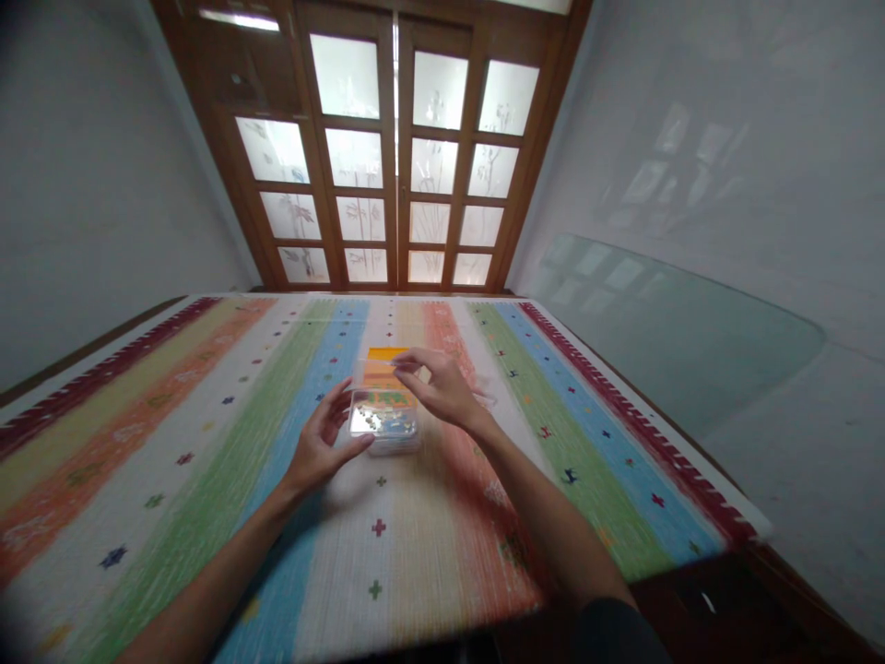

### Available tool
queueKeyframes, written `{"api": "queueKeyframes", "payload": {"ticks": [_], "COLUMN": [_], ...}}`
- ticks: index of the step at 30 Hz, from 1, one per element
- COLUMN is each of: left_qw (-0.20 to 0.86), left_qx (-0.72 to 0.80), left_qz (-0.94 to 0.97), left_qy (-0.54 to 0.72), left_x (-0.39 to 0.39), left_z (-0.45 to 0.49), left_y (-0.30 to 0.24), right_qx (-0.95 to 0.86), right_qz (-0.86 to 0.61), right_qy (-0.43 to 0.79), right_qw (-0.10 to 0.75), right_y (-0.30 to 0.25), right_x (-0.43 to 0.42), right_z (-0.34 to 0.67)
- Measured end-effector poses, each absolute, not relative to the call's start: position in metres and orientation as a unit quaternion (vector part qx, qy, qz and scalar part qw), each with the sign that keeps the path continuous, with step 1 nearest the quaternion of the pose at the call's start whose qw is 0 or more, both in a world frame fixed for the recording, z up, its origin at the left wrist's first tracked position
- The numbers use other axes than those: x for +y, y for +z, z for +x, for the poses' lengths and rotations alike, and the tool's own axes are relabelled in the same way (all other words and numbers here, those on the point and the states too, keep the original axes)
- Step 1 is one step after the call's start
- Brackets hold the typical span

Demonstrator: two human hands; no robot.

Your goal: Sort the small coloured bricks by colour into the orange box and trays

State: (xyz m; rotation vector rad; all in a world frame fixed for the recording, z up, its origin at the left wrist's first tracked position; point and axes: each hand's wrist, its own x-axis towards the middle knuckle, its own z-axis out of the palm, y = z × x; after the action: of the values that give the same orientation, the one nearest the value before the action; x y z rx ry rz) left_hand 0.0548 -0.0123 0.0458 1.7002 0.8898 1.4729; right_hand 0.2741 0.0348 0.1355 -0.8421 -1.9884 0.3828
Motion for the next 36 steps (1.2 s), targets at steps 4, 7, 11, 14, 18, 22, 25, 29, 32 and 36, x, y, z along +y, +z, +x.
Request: {"api": "queueKeyframes", "payload": {"ticks": [4, 7, 11, 14, 18, 22, 25, 29, 32, 36], "left_qw": [0.381, 0.393, 0.402, 0.416, 0.434, 0.436, 0.431, 0.427, 0.421, 0.428], "left_qx": [0.335, 0.331, 0.325, 0.333, 0.343, 0.362, 0.369, 0.359, 0.348, 0.329], "left_qz": [0.642, 0.630, 0.603, 0.585, 0.564, 0.543, 0.534, 0.531, 0.528, 0.532], "left_qy": [0.574, 0.582, 0.607, 0.612, 0.614, 0.619, 0.627, 0.638, 0.650, 0.652], "left_x": [-0.013, -0.013, -0.013, -0.013, -0.015, -0.016, -0.017, -0.017, -0.018, -0.019], "left_z": [0.054, 0.054, 0.055, 0.055, 0.056, 0.058, 0.060, 0.061, 0.062, 0.064], "left_y": [0.049, 0.049, 0.046, 0.046, 0.048, 0.050, 0.051, 0.052, 0.053, 0.055], "right_qx": [-0.805, -0.807, -0.837, -0.858, -0.852, -0.835, -0.834, -0.834, -0.837, -0.838], "right_qz": [-0.334, -0.315, -0.270, -0.221, -0.195, -0.188, -0.186, -0.192, -0.192, -0.182], "right_qy": [0.178, 0.184, 0.175, 0.160, 0.129, 0.115, 0.104, 0.091, 0.086, 0.085], "right_qw": [0.457, 0.465, 0.444, 0.435, 0.469, 0.504, 0.508, 0.510, 0.505, 0.508], "right_y": [0.131, 0.122, 0.106, 0.096, 0.087, 0.083, 0.083, 0.086, 0.089, 0.089], "right_x": [0.032, 0.026, 0.014, 0.008, 0.002, -0.001, -0.002, -0.005, -0.007, -0.006], "right_z": [0.273, 0.277, 0.284, 0.285, 0.278, 0.272, 0.271, 0.271, 0.271, 0.271]}}
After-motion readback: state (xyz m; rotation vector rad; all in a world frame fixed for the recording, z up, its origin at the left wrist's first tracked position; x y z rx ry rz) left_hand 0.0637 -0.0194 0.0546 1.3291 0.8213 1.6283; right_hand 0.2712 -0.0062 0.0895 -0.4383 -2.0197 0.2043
